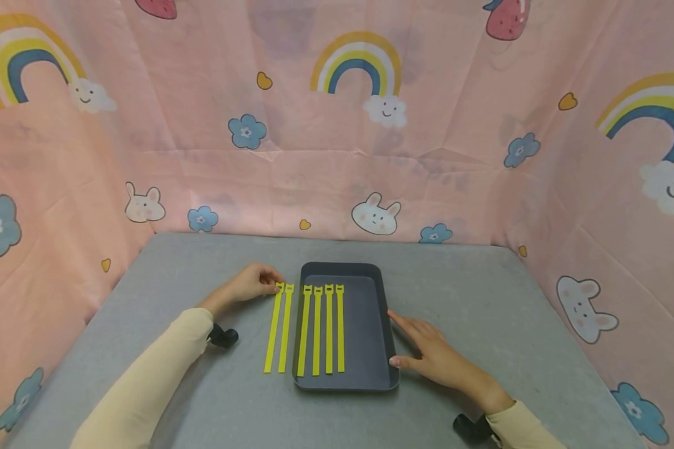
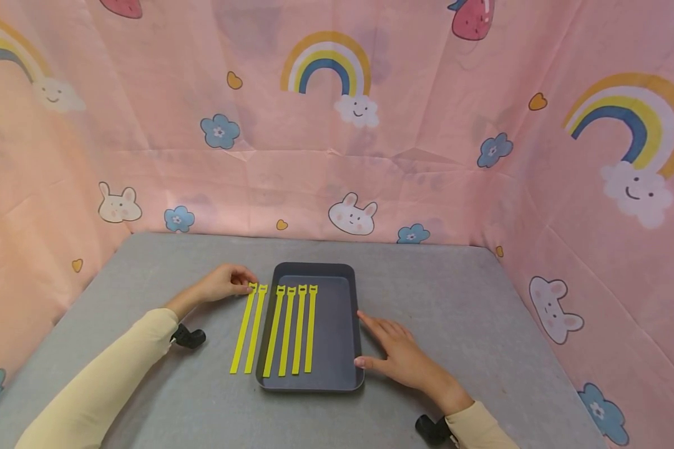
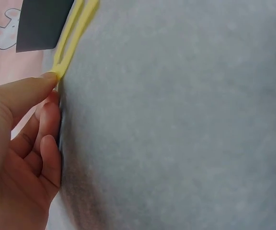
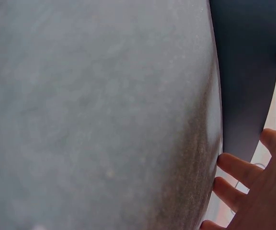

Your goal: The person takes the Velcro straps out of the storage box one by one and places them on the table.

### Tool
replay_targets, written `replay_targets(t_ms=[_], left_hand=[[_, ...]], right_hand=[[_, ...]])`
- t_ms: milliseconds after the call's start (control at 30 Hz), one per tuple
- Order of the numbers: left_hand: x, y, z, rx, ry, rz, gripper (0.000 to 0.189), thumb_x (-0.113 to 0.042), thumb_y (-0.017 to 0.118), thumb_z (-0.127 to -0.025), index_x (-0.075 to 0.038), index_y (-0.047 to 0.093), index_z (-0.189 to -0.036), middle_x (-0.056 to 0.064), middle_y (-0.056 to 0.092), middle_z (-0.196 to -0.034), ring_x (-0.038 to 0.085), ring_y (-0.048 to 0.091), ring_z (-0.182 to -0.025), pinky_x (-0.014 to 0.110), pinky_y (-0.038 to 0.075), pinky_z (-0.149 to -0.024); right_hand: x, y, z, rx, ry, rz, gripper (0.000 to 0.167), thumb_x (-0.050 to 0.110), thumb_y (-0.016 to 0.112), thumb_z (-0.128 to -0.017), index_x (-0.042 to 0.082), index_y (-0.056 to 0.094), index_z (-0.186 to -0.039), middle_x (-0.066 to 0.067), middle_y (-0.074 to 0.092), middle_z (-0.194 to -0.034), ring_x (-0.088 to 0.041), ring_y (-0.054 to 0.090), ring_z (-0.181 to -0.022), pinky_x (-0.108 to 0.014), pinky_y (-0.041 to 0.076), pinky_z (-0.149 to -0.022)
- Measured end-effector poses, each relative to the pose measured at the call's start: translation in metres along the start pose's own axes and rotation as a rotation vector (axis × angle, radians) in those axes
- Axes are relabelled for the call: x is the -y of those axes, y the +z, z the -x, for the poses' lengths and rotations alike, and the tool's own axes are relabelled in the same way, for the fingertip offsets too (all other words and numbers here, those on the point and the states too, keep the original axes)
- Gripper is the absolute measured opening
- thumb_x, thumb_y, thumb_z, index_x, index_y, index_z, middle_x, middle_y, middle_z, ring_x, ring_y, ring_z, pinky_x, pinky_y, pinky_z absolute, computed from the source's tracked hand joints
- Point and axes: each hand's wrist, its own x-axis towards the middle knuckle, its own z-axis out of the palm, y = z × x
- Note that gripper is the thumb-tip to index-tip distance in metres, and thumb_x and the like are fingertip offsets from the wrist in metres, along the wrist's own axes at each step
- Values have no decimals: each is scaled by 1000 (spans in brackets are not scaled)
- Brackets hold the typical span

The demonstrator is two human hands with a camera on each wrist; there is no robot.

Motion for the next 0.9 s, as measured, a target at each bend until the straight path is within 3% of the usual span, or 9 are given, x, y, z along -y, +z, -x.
replay_targets(t_ms=[300,900], left_hand=[[-2,2,-1,1,-67,-33,19,-9,71,-89,-5,73,-107,1,63,-78,10,52,-70,23,44,-65],[-14,-3,-2,-49,-79,-10,21,-7,70,-88,-4,72,-108,3,60,-80,13,50,-70,23,41,-62]], right_hand=[[0,0,1,7,3,-9,85,61,61,-89,33,21,-158,-11,42,-156,-43,38,-141,-71,27,-107],[1,-1,0,25,25,-19,86,60,62,-89,34,20,-158,-13,41,-156,-44,38,-142,-72,26,-107]])
